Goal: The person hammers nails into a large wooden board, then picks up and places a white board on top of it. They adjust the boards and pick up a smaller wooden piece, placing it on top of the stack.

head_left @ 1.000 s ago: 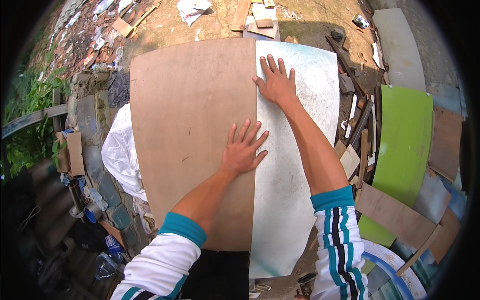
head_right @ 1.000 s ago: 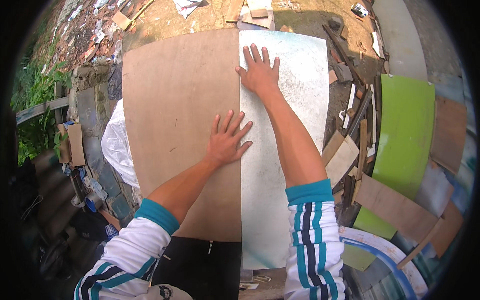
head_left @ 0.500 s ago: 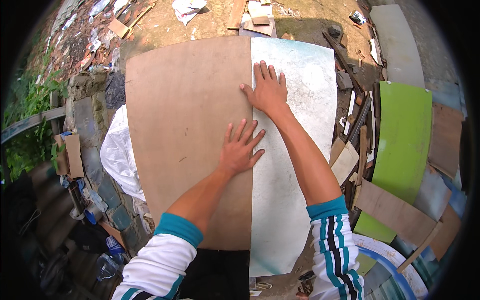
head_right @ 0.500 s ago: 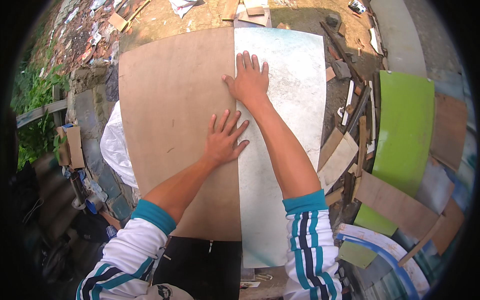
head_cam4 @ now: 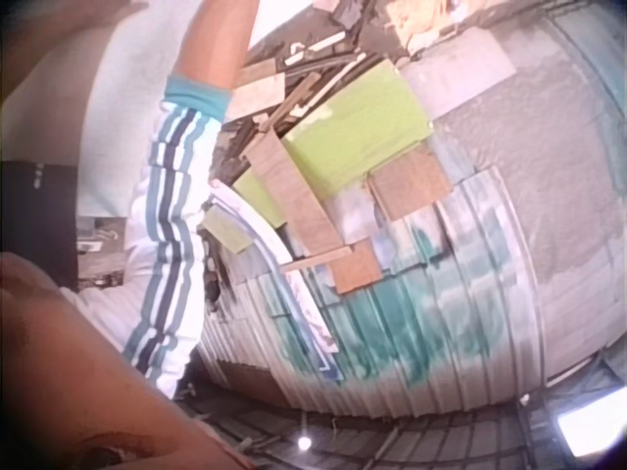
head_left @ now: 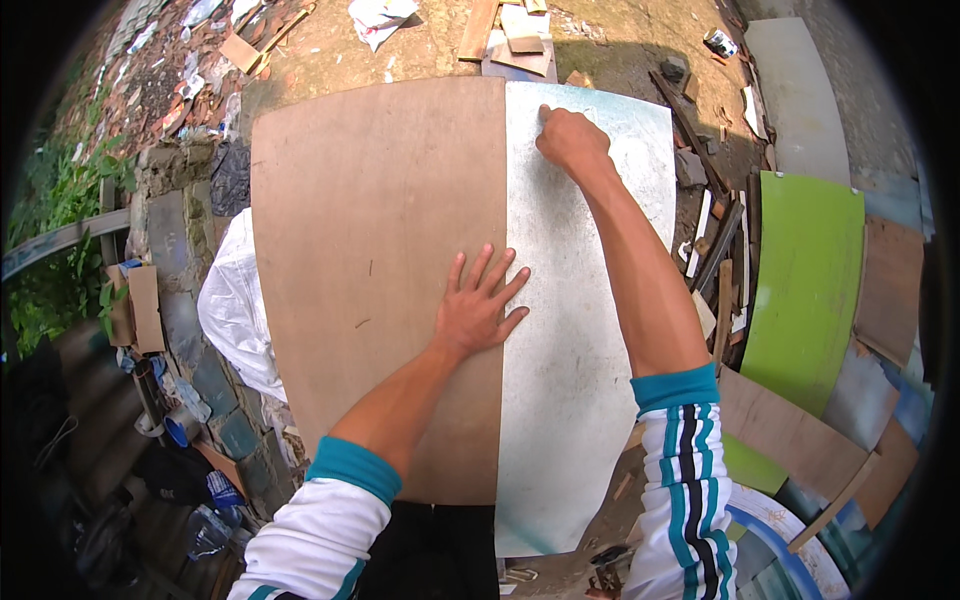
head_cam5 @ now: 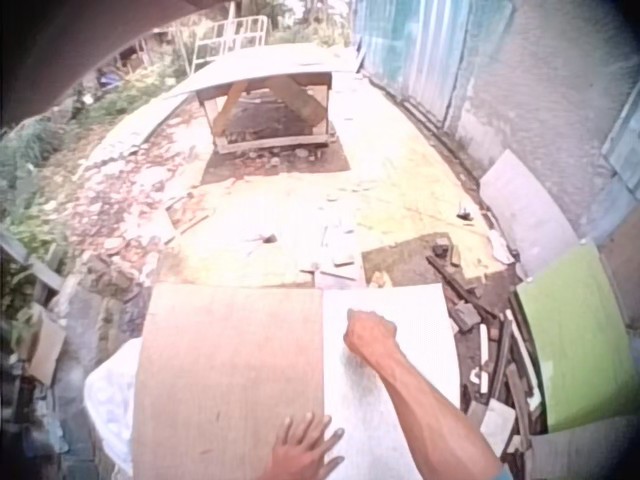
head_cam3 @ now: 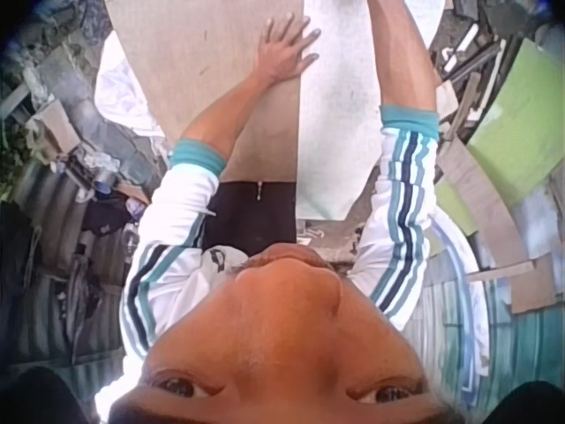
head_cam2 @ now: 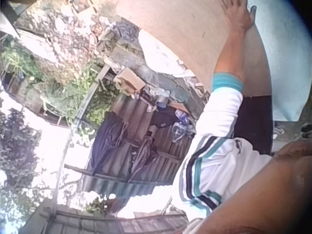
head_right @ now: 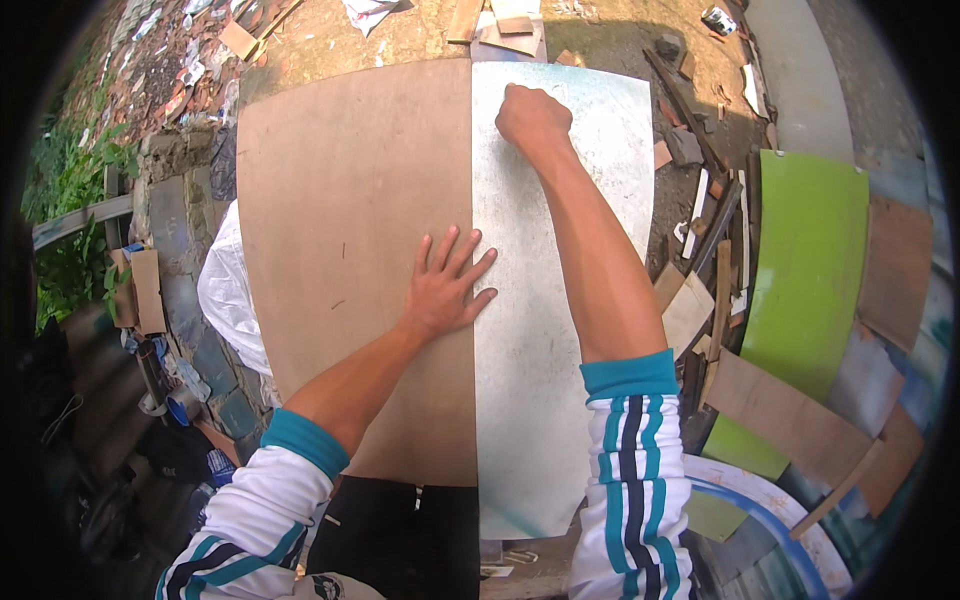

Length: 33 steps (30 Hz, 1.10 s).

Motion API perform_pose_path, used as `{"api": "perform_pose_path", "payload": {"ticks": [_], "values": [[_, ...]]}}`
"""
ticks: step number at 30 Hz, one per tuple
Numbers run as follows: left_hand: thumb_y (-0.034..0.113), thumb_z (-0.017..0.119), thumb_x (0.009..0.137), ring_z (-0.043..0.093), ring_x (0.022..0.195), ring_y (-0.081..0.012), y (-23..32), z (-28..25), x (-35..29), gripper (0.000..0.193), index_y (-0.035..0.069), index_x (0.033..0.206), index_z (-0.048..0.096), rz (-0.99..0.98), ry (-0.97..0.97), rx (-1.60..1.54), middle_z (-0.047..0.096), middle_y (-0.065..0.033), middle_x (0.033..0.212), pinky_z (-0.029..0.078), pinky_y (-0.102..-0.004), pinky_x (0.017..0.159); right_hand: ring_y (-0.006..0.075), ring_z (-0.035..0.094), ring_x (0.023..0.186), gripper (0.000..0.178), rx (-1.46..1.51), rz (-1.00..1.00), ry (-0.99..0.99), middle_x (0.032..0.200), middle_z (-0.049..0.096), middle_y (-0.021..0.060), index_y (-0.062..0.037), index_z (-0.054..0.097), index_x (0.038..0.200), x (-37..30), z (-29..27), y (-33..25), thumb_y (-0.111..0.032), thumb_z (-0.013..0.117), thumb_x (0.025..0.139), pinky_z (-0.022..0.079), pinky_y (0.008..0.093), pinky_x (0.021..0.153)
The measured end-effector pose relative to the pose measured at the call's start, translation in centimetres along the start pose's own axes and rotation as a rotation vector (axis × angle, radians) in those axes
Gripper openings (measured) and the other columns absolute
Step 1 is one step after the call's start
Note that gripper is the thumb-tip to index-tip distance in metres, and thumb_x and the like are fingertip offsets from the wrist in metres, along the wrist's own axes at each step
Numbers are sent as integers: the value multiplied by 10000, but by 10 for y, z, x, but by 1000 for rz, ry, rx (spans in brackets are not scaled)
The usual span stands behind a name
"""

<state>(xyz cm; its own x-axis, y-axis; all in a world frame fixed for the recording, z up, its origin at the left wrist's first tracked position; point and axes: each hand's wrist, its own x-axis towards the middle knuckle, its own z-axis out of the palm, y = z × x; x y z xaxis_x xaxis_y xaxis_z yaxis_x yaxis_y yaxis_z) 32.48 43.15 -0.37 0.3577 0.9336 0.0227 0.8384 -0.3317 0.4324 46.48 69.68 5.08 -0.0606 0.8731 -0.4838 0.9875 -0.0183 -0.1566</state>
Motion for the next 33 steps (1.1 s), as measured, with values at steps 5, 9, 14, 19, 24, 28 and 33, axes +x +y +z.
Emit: {"api": "perform_pose_path", "payload": {"ticks": [5, 9, 14, 19, 24, 28, 33], "values": [[484, 709, 871, 314, 1485, -299, 0, -1, -1, 565, 302, 1395, 602, -19, -6, 3, 431, -25, 1570, 147, -570, 1217, 314, 696, 1076, 302, 64, 28, -56, 1136, 730, 134, -108, 700, 1172, 1, 0, 4, -163, 515, 940, 559, 467, 868], [481, 712, 871, 315, 1486, -298, 2, 1, 1, 573, 302, 1402, 595, -7, 4, 6, 432, -27, 1571, 140, -564, 1221, 323, 693, 1071, 284, 88, 29, -33, 1149, 724, 138, -116, 720, 1140, 9, 1, 11, -196, 535, 939, 553, 470, 883], [478, 717, 866, 304, 1492, -298, 3, 2, 1, 592, 301, 1415, 582, -1, 3, 11, 425, -34, 1576, 137, -564, 1222, 323, 686, 1087, 283, 117, 64, -46, 1157, 722, 135, -127, 725, 1132, 16, 2, 11, -216, 544, 934, 551, 472, 899], [524, 653, 907, 315, 1487, -292, 2, 0, 1, 566, 312, 1425, 571, 3, -9, 58, 411, -28, 1585, 153, -574, 1220, 311, 687, 1104, 360, 94, 43, -60, 1179, 718, 117, -153, 658, 1266, 4, 4, 6, -193, 511, 940, 558, 468, 891], [483, 690, 886, 267, 1507, -303, -1, 1, -1, 594, 277, 1431, 572, 9, -4, 47, 400, -41, 1592, 115, -580, 1220, 341, 689, 1051, 582, 185, 13, -40, 1113, 712, 182, -197, 464, 1510, -33, 31, 11, -168, 497, 929, 558, 506, 852], [493, 666, 904, 275, 1505, -298, 4, 5, 0, 571, 280, 1426, 578, 18, -6, 62, 403, -29, 1591, 126, -586, 1218, 380, 645, 1025, 523, 235, -31, 275, 1107, 658, 206, -104, 535, 1448, -98, 86, 25, -205, 555, 936, 537, 501, 841], [442, 677, 906, 223, 1522, -327, 5, 5, -2, 598, 234, 1453, 557, 47, -13, 65, 375, -74, 1605, 84, -580, 1220, 361, 509, 1226, 529, 358, 54, 526, 1286, 560, 218, -54, 594, 1377, -210, 142, 71, -242, 689, 892, 391, 485, 1033]]}}
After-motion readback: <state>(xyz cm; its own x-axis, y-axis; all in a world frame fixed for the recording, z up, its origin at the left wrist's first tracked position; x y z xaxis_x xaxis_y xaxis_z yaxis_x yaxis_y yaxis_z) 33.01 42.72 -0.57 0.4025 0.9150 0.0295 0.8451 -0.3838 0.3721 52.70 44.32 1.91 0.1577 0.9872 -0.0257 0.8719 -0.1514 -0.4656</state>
